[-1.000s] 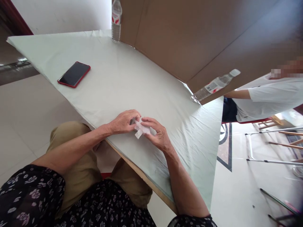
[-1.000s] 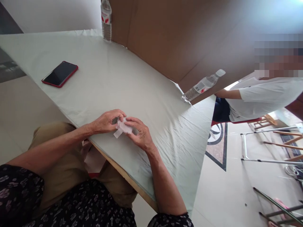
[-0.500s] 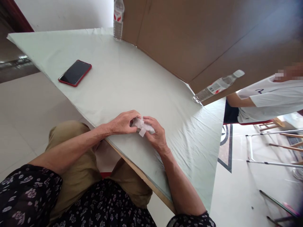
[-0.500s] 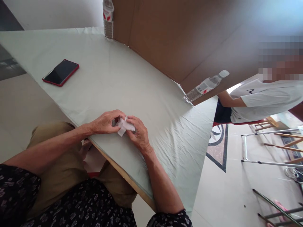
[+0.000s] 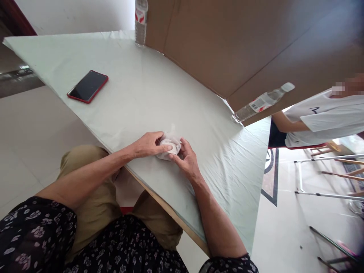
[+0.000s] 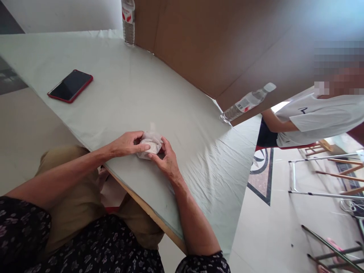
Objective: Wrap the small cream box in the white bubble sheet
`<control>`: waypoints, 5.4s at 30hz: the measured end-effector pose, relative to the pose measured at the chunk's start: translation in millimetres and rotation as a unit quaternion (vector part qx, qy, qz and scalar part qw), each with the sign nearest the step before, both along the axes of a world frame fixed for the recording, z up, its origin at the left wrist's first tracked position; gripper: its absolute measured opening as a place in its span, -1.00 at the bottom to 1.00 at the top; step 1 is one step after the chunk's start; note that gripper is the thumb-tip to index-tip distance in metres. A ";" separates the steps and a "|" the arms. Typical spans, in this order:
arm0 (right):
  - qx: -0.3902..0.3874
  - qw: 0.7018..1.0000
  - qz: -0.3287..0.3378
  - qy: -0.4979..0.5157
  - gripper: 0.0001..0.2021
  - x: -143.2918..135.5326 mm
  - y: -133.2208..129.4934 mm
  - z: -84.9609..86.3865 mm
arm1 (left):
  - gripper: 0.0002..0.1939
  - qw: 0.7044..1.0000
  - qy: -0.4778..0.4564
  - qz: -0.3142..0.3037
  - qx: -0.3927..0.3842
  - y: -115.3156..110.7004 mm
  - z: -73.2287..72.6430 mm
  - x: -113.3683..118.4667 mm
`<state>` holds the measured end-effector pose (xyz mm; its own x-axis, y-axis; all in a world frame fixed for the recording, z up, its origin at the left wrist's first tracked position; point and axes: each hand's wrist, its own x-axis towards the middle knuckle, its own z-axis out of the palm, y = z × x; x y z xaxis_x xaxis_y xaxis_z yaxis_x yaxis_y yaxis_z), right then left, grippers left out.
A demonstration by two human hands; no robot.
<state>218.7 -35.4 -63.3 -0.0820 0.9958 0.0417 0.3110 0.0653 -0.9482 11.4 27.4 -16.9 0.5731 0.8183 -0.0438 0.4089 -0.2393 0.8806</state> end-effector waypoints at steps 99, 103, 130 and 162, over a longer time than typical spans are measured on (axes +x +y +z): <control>-0.009 0.997 -0.078 0.007 -0.28 -8.0 6.2 14.6 | -0.54 0.980 -0.110 -0.063 -0.153 6.5 -1.2 3.0; 0.020 0.996 -0.086 -0.004 -0.38 -7.0 6.6 13.3 | -0.48 0.986 -0.084 -0.047 -0.140 6.4 -0.3 3.9; 0.083 0.993 -0.071 -0.053 -0.88 -14.8 34.2 39.3 | -0.60 0.991 -0.085 -0.049 -0.093 14.9 -6.3 -0.2; 0.207 0.960 0.002 -0.188 -0.72 4.8 12.7 39.7 | -0.55 0.996 -0.071 -0.035 -0.046 17.4 -12.9 -3.7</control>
<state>223.4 -22.7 -23.6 -0.1733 0.8999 0.4002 0.6242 0.4147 -0.6622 7.7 44.8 -29.7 0.6339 0.7728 -0.0320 0.2642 -0.1775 0.9480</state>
